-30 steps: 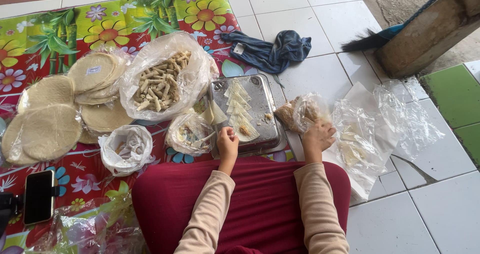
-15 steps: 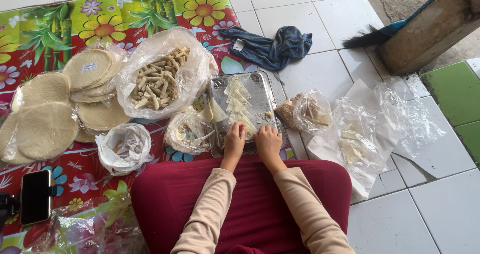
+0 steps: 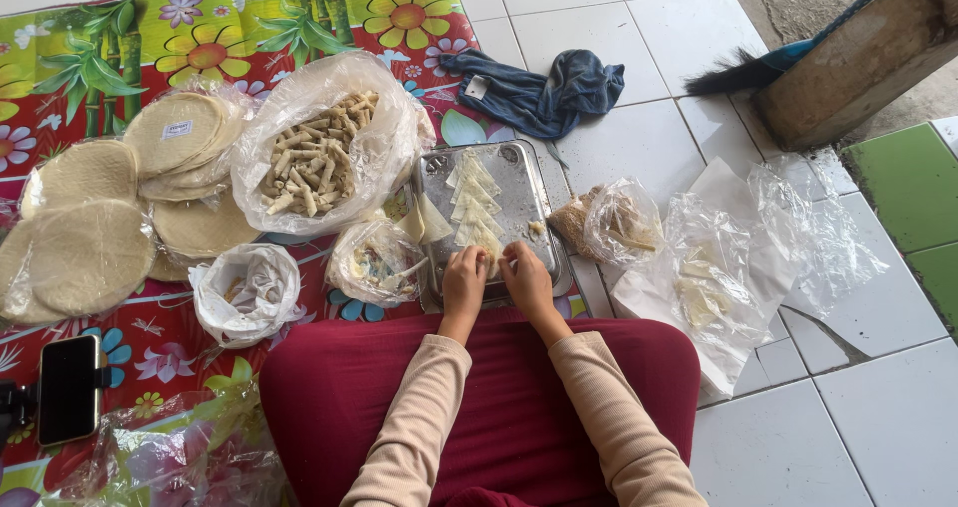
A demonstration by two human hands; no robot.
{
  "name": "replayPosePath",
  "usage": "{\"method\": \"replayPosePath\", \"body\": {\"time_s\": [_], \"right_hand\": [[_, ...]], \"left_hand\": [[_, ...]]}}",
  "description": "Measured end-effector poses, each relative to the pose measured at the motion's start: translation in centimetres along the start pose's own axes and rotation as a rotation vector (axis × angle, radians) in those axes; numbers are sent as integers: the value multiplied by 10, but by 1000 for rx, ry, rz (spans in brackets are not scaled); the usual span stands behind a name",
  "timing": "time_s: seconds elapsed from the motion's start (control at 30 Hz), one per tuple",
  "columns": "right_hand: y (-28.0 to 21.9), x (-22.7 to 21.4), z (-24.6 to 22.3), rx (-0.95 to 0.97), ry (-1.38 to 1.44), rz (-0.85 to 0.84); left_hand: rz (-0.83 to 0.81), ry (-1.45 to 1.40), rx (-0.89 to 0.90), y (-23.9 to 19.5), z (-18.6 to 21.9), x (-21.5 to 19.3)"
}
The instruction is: The person prepares spring rolls by placing a small portion of filling onto a square wrapper, folding the corners over the filling, and rolling it tightly to secure it.
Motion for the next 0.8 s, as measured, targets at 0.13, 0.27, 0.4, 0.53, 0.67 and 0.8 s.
{"method": "replayPosePath", "body": {"time_s": [0.13, 0.27, 0.4, 0.53, 0.67, 0.8], "right_hand": [[4, -10, -17, -68, 271, -36], [1, -17, -26, -182, 35, -68], [2, -27, -35, -344, -89, -156], [7, -29, -30, -388, -94, -145], [21, -12, -7, -286, 7, -120], [34, 1, 12, -32, 223, -96]], "left_hand": [[-8, -27, 21, -2, -1, 0], [-6, -9, 39, -3, -4, 3], [-36, 9, 60, -1, -9, 2], [-55, -14, 49, 4, -17, 3], [-52, -90, 17, 10, -25, 6], [-46, -115, -4, 21, -31, 9]]}}
Point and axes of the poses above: each hand's wrist, its own y-axis towards the middle knuckle, its own x-axis out of the palm, z = x × y, the point moved 1 cm from there along y, towards the middle knuckle, and after that the axes turned 2 degrees about -x, right-handed, at the moved point
